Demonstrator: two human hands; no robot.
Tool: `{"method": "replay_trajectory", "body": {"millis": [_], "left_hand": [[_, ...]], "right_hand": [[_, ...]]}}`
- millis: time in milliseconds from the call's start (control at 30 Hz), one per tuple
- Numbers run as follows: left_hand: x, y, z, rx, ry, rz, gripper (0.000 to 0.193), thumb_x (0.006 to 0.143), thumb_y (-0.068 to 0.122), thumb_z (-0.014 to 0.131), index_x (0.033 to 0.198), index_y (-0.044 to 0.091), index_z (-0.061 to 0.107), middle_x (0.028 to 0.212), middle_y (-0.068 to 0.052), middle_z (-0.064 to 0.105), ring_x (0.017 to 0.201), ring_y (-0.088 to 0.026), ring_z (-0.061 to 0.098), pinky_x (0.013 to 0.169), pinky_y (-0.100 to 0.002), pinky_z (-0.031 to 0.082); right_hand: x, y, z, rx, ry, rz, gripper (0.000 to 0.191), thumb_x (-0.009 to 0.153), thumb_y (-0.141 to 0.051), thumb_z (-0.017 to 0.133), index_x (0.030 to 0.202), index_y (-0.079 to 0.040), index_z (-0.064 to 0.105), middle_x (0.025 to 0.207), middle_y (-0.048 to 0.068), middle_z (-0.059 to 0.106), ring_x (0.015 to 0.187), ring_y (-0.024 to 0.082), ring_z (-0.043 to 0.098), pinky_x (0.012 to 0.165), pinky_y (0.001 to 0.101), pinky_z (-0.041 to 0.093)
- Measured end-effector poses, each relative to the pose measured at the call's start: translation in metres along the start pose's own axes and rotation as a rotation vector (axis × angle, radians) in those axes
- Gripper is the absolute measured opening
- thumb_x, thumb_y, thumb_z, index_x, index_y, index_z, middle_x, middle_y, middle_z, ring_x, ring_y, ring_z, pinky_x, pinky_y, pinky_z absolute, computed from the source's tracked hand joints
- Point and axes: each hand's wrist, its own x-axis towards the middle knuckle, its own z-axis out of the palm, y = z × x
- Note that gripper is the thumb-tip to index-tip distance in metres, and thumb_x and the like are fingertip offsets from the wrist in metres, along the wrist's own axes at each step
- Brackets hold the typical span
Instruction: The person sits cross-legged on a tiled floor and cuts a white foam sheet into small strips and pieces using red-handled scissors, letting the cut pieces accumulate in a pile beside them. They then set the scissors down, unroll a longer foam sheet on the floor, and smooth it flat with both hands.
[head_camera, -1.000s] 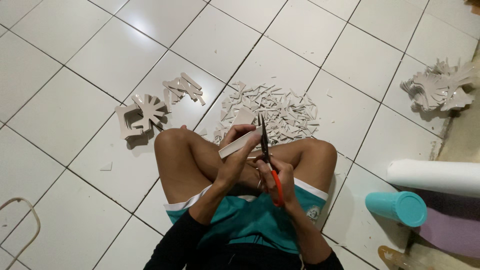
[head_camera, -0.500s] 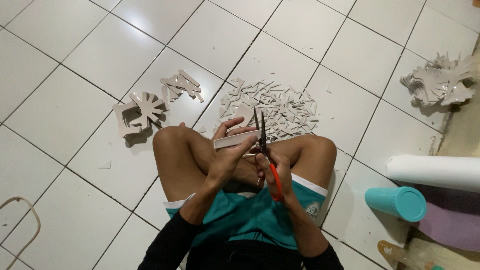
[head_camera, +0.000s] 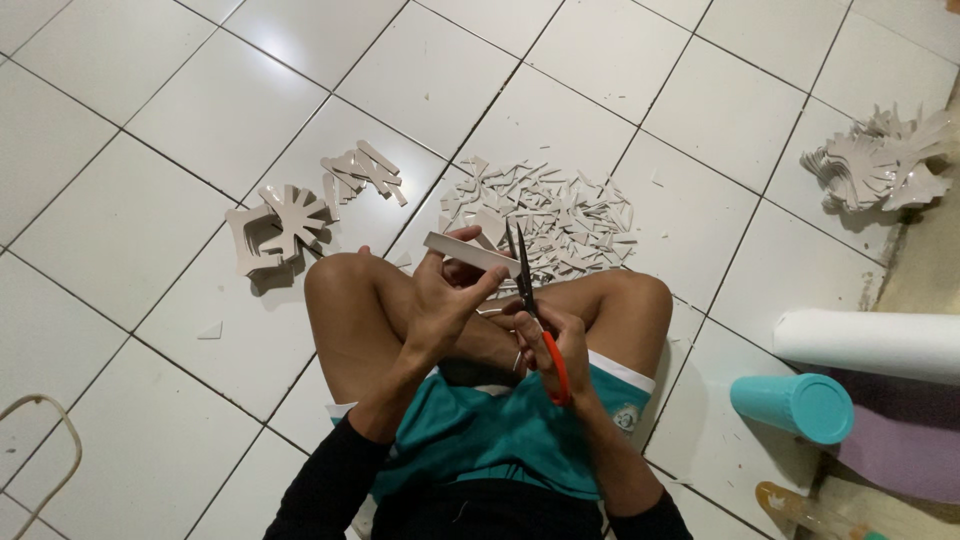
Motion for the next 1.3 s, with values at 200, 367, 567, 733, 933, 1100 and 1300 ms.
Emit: {"method": "replay_trajectory", "body": {"millis": [200,367,567,733,933,1100,1300], "left_hand": [[0.003,0.007,-0.003,0.095,-0.004,0.027,0.061,0.089,0.003,0.078,0.141,-0.007,0.047,0.103,-0.018,0.077,0.097,-0.02,0.076,0.087,-0.03,0.063],[0.005,0.008,-0.003,0.076,0.006,0.044,0.051,0.089,0.003,0.077,0.13,-0.004,0.047,0.106,-0.019,0.075,0.097,-0.019,0.076,0.087,-0.029,0.065],[0.005,0.008,-0.003,-0.018,-0.016,0.174,0.036,0.092,-0.002,0.078,0.118,-0.004,0.054,0.131,-0.017,0.059,0.105,-0.023,0.071,0.09,-0.033,0.065],[0.002,0.014,-0.002,0.096,-0.02,0.118,0.04,0.091,0.001,0.076,0.129,-0.001,0.065,0.134,-0.01,0.064,0.109,-0.021,0.072,0.091,-0.031,0.066],[0.002,0.019,-0.001,0.138,-0.017,0.104,0.044,0.089,0.0,0.077,0.132,0.002,0.066,0.134,-0.01,0.066,0.113,-0.02,0.072,0.092,-0.03,0.064],[-0.005,0.016,0.004,0.197,-0.059,0.118,0.044,0.09,0.0,0.074,0.133,0.004,0.066,0.133,-0.009,0.068,0.114,-0.018,0.072,0.095,-0.029,0.064],[-0.008,0.016,0.005,0.183,-0.061,0.101,0.044,0.09,0.0,0.076,0.132,0.003,0.067,0.134,-0.009,0.066,0.114,-0.018,0.072,0.094,-0.029,0.064]], "right_hand": [[-0.003,-0.001,-0.002,-0.05,0.001,-0.018,0.055,0.096,-0.053,0.064,0.101,0.001,0.075,0.06,-0.004,0.055,0.047,0.003,0.05,0.041,0.0205,0.039],[-0.002,-0.003,-0.002,-0.059,-0.012,-0.052,0.057,0.095,-0.054,0.064,0.101,0.001,0.074,0.059,-0.003,0.055,0.045,0.004,0.05,0.041,0.0206,0.039],[-0.004,-0.005,-0.003,-0.118,0.005,-0.018,0.055,0.093,-0.054,0.066,0.096,0.0,0.075,0.054,-0.003,0.054,0.043,0.005,0.051,0.039,0.0221,0.038],[-0.007,-0.005,-0.005,-0.185,0.01,-0.031,0.053,0.093,-0.054,0.065,0.095,-0.002,0.076,0.051,-0.002,0.054,0.043,0.006,0.052,0.04,0.023,0.038],[-0.006,-0.005,-0.004,-0.218,-0.01,-0.104,0.049,0.099,-0.05,0.063,0.1,-0.002,0.076,0.06,-0.001,0.059,0.05,0.006,0.055,0.046,0.0223,0.041],[-0.006,-0.005,0.0,-0.087,-0.02,0.027,0.048,0.094,-0.046,0.063,0.118,-0.007,0.074,0.059,0.0,0.053,0.048,0.005,0.053,0.045,0.0213,0.044],[-0.006,-0.002,-0.001,-0.088,-0.017,-0.045,0.042,0.101,-0.04,0.064,0.09,-0.001,0.071,0.058,0.0,0.06,0.047,0.007,0.059,0.042,0.0221,0.044]]}}
